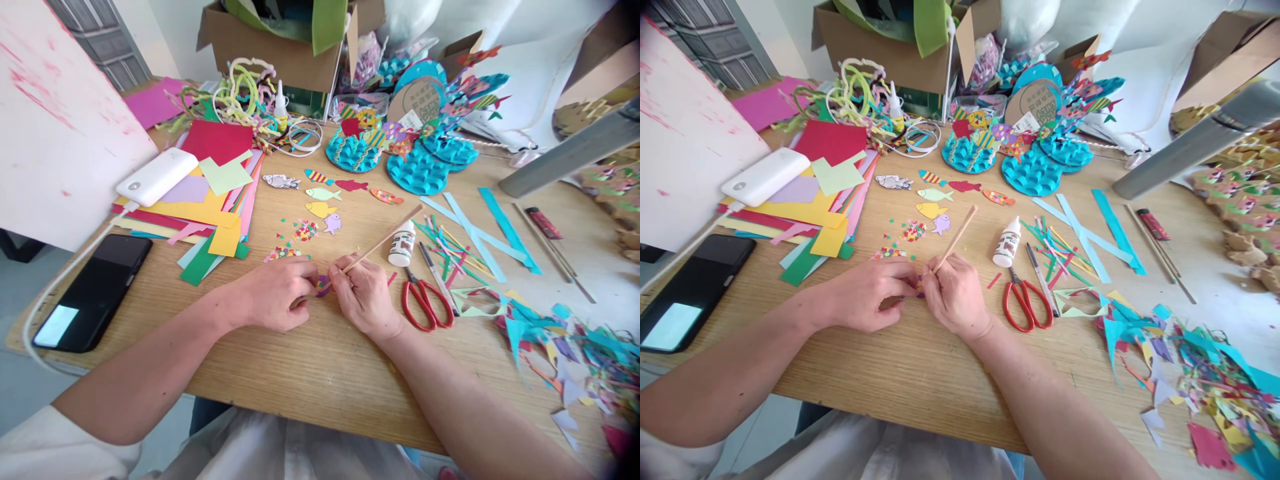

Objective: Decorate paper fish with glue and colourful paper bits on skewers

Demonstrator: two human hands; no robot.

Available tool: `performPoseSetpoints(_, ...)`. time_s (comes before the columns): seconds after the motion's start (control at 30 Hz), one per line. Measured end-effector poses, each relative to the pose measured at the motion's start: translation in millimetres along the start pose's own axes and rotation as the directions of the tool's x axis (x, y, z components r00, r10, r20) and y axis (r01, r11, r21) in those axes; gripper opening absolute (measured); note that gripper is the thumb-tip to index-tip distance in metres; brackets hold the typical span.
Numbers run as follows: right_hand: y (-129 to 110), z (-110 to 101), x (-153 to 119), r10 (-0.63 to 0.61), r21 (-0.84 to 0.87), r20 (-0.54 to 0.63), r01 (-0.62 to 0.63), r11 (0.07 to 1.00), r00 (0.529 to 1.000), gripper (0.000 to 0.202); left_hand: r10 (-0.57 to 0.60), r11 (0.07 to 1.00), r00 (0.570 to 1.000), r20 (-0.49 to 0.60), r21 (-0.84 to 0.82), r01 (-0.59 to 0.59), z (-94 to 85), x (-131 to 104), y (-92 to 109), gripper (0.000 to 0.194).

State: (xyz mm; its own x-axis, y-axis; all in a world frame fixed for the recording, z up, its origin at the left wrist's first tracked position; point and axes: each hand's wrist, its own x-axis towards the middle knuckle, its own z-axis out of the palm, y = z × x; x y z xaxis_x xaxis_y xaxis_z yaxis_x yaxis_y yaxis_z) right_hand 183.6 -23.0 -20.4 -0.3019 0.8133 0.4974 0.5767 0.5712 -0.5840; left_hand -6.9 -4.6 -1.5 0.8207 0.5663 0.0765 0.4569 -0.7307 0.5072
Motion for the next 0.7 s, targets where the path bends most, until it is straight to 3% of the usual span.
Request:
performPoseSetpoints(0.23, 1.9, 0.3, 0.4, 0.012, -0.006, -0.019, -0.012, 1.000, 1.000, 0.025, 0.008, 1.000, 0.999, 0.040, 0.018, -0.009, -0.1, 0.2, -0.6, 0.031)
performPoseSetpoints(0.4, 4.3, -0.5, -2.4, 0.026, 0.048, -0.078, -0.022, 0.999, 0.997, 0.025, -0.003, 1.000, 1.000, 0.005, 0.001, 0.003, -2.0, -0.7, 1.6, 0.029)
performPoseSetpoints(0.7, 11.4, -1.3, -5.0, 0.224, 0.134, -0.208, -0.199, 0.971, 0.952, 0.027, 0.009, 1.000, 0.998, -0.061, -0.013, -0.010, -3.1, -0.6, -0.4, 0.025)
